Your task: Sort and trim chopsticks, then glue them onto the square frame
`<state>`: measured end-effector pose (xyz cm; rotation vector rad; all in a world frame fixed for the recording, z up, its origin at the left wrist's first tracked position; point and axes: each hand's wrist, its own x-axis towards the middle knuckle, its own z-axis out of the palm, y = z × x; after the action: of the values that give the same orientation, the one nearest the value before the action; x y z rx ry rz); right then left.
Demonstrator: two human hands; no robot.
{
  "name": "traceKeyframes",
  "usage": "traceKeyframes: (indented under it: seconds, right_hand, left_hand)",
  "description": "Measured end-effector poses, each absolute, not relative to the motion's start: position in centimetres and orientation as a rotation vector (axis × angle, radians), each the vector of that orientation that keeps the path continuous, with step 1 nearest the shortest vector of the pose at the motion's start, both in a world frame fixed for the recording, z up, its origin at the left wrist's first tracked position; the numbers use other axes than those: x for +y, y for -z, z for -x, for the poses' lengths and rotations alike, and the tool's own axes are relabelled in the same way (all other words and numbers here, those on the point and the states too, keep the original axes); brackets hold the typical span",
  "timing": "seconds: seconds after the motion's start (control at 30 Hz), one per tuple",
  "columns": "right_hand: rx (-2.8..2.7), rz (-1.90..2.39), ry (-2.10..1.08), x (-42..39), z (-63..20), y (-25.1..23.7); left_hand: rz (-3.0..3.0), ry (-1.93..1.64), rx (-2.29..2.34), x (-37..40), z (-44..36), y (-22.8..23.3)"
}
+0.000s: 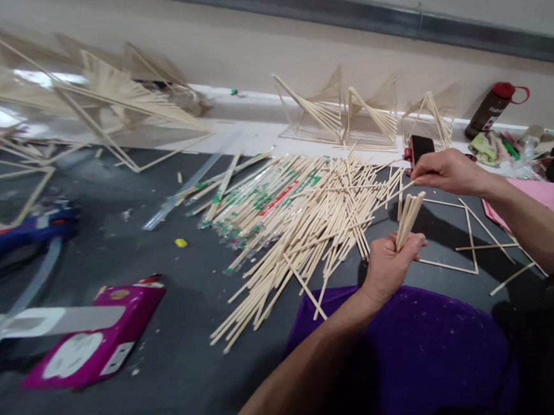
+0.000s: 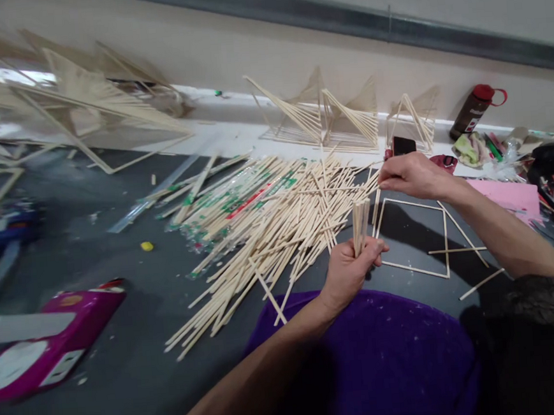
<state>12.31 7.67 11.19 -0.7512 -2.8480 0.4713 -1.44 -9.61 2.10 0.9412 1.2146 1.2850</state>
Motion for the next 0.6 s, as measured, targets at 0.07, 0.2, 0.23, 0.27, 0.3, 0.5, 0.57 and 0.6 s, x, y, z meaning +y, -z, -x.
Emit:
traceKeyframes:
  seconds: [0.07,0.2,0.23,0.27,0.3,0.5,0.57,0.6]
  right_hand:
    - [-2.846,0.759,-0.467,7.5,-13.9,-12.5]
    - [-2.897,0.712,-0.498,6.3,-16.7,-14.3]
    - [-2.911,0.667,-0.547,5.9,-17.1,-14.5]
    - [-2.917,0.613,-0.604,5.4,-17.3,-14.7]
    - [-2.913,0.560,-0.658,5.0,-17.4,-14.7]
    - [-2.830,0.598,-0.765,3.9,-15.8,-13.7]
    - [-2.724,0.723,-0.838,3.8,-15.2,-13.1]
    - [-2.638,0.798,-0.915,3.7,-15.0,-12.7]
  left_hand:
    - [-0.884,-1.368,1.250,-9.3,1.8,-2.3]
    - [-0.803,-1.475,1.266,-8.6,2.6,-2.5]
    - [-0.800,-1.474,1.263,-8.5,2.7,-2.5]
    - [-0.808,-1.460,1.260,-8.5,2.8,-2.5]
    - [-0.828,-1.432,1.257,-8.5,2.9,-2.4]
    - [-0.918,-1.180,1.238,-8.7,2.7,-2.1]
    - [-0.888,-1.124,1.257,-8.7,2.6,-2.0]
    - [-0.874,-1.127,1.274,-8.7,2.6,-2.0]
